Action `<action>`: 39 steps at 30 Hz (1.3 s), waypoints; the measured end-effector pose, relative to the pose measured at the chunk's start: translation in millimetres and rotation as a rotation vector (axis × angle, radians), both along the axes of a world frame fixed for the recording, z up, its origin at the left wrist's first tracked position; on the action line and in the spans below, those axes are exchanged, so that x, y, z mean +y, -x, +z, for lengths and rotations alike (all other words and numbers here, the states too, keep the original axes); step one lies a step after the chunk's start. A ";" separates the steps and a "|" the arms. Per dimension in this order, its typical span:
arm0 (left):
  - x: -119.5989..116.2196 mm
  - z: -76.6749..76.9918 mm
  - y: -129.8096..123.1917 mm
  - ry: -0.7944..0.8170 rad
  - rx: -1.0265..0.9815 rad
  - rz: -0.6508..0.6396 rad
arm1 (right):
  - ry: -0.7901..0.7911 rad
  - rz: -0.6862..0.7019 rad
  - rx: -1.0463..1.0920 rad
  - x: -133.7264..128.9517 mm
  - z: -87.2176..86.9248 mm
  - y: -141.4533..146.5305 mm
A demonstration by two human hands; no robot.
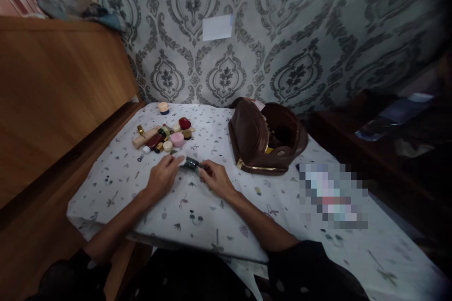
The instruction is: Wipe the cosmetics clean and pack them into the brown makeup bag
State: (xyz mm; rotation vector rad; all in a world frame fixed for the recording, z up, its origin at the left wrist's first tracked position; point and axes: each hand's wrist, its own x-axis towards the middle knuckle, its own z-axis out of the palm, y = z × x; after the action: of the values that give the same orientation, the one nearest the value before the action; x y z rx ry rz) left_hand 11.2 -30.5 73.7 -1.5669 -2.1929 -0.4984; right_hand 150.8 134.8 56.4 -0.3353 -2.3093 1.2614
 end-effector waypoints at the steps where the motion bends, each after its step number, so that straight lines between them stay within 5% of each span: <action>1: 1.4 -0.6 -8.2 0.007 0.038 -0.049 | 0.024 0.004 0.002 -0.3 0.3 -0.2; 6: 6.0 -3.5 -23.2 0.076 0.163 -0.132 | 0.146 0.013 0.012 -0.6 -0.8 0.8; 15: -2.8 0.6 28.1 0.032 -0.119 0.187 | 0.167 0.010 -0.040 4.5 0.2 1.1; 24: 2.8 -9.9 -28.3 0.124 -0.024 -0.167 | 0.347 0.061 -0.019 4.7 -8.8 6.9; 28: 2.0 -8.2 -24.2 0.151 -0.064 -0.137 | 0.450 0.046 -0.013 7.0 -9.7 8.8; 34: -4.3 0.2 7.0 -0.072 -0.370 0.076 | 0.844 0.039 0.010 9.5 2.4 5.2; 39: -1.7 14.4 13.9 -0.320 -0.633 0.163 | 1.022 0.084 0.016 5.0 8.3 3.5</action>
State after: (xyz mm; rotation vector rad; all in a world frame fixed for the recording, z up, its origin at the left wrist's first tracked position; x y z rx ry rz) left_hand -2.7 -32.1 88.1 -1.1441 -2.4778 -1.3648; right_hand 147.3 139.8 64.8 -0.5421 -1.4842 2.3874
